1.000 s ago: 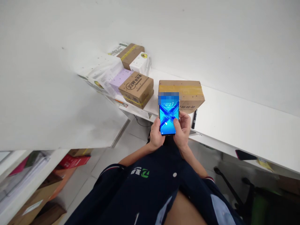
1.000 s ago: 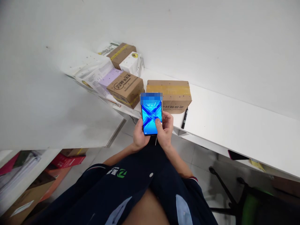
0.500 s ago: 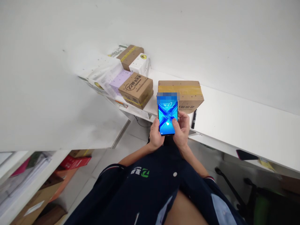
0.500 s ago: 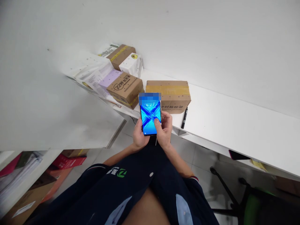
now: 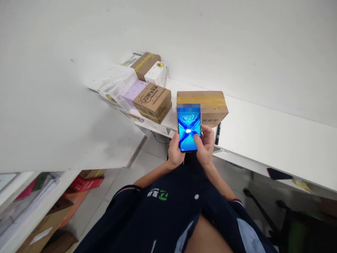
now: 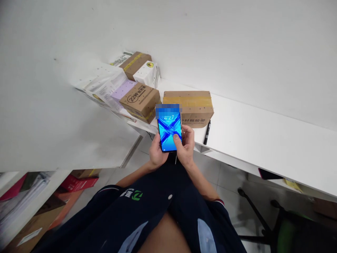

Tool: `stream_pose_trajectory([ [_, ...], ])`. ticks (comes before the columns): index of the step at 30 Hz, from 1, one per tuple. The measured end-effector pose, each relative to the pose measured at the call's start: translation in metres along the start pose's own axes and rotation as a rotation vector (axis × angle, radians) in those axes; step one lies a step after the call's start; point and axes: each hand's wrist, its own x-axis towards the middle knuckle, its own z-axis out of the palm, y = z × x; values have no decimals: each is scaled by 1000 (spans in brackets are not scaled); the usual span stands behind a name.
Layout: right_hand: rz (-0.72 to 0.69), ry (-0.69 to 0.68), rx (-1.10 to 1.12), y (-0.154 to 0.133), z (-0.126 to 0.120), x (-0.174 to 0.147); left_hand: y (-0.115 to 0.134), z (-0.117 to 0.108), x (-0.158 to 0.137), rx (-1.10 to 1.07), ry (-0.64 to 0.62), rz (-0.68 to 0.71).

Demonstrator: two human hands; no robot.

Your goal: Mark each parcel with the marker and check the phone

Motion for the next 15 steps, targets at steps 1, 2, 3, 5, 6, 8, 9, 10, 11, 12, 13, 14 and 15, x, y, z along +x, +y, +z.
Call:
stream_pose_trajectory([
  [1, 0, -11, -4, 1, -2, -1, 1, 1, 0, -6, -4, 7],
  [2, 5, -25, -10, 2, -5, -2, 2, 2, 1, -15, -14, 10],
  [3, 14, -41, -23, 4, -8, -3, 4, 3, 0, -29, -32, 5],
  [5, 40, -82, -81, 8, -17, -6, 7, 7, 0, -72, -89, -19],
  [6, 51, -105, -129, 10, -22, -7, 8, 9, -1, -94, -124, -29],
  [8, 68, -156, -234, 12, -32, -10, 10, 11, -3, -97, -194, -29],
  [9, 81, -178, -271, 13, -37, -12, 11, 12, -4, -69, -222, -19],
  [10, 101, -195, -288, 13, -42, -14, 12, 12, -5, -25, -258, -16],
  [11, 132, -207, -283, 13, -46, -17, 13, 13, -7, 30, -303, -20],
  [12, 168, -214, -259, 13, -51, -20, 15, 13, -8, 88, -362, -31],
  [13, 205, -214, -229, 13, -55, -24, 16, 13, -9, 145, -437, -43],
  [14, 234, -202, -206, 14, -60, -27, 18, 13, -9, 199, -521, -46],
  [15, 255, -175, -202, 15, -66, -30, 20, 13, -10, 251, -605, -25],
])
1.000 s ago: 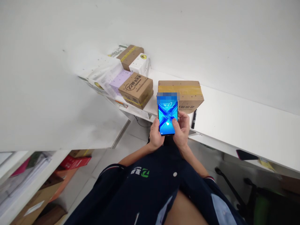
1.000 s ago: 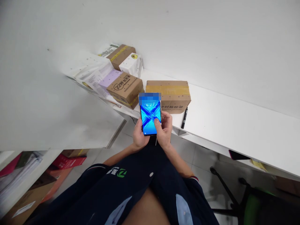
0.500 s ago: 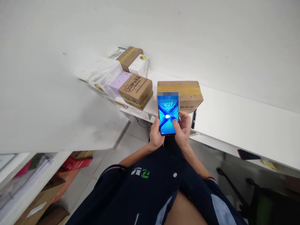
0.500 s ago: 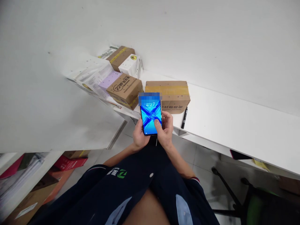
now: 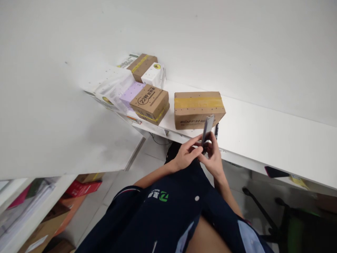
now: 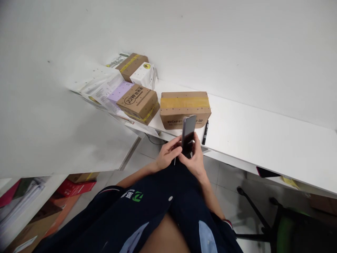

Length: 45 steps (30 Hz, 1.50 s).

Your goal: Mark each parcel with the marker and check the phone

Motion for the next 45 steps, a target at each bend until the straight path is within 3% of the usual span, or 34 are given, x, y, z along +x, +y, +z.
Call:
stream_pose_trajectory([
  [2, 45, 106, -47, 6, -14, -4, 3, -3, 1, 137, -86, 112],
  [4, 109, 273, -184, 12, -33, -2, 4, -9, 3, 303, -45, 277],
  [6, 195, 431, -395, 18, -57, 6, 2, -21, 8, 448, 104, 389],
  [9, 354, 543, -717, 28, -93, 21, -3, -42, 17, 566, 367, 424],
  [11, 431, 542, -846, 36, -111, 30, -8, -55, 23, 614, 477, 419],
  [14, 453, 508, -969, 47, -125, 40, -15, -69, 30, 673, 523, 371],
  [19, 494, 421, -1070, 61, -125, 48, -26, -80, 38, 609, 487, 221],
  [24, 570, 358, -1042, 64, -127, 50, -34, -87, 43, 525, 446, 170],
  [26, 529, 329, -1018, 56, -132, 54, -37, -89, 44, 512, 437, 158],
  [28, 330, 285, -1002, 39, -135, 63, -39, -90, 46, 499, 437, 141],
  [32, -225, 143, -1055, -6, -117, 103, -43, -91, 50, 475, 442, 123],
  [36, -430, -86, -1257, -36, -62, 148, -43, -93, 59, 480, 429, 124],
  [40, -451, -237, -1395, -40, -15, 182, -43, -95, 64, 501, 415, 66],
  [45, -262, -74, -1449, -36, -15, 215, -51, -102, 54, 513, 455, -59],
])
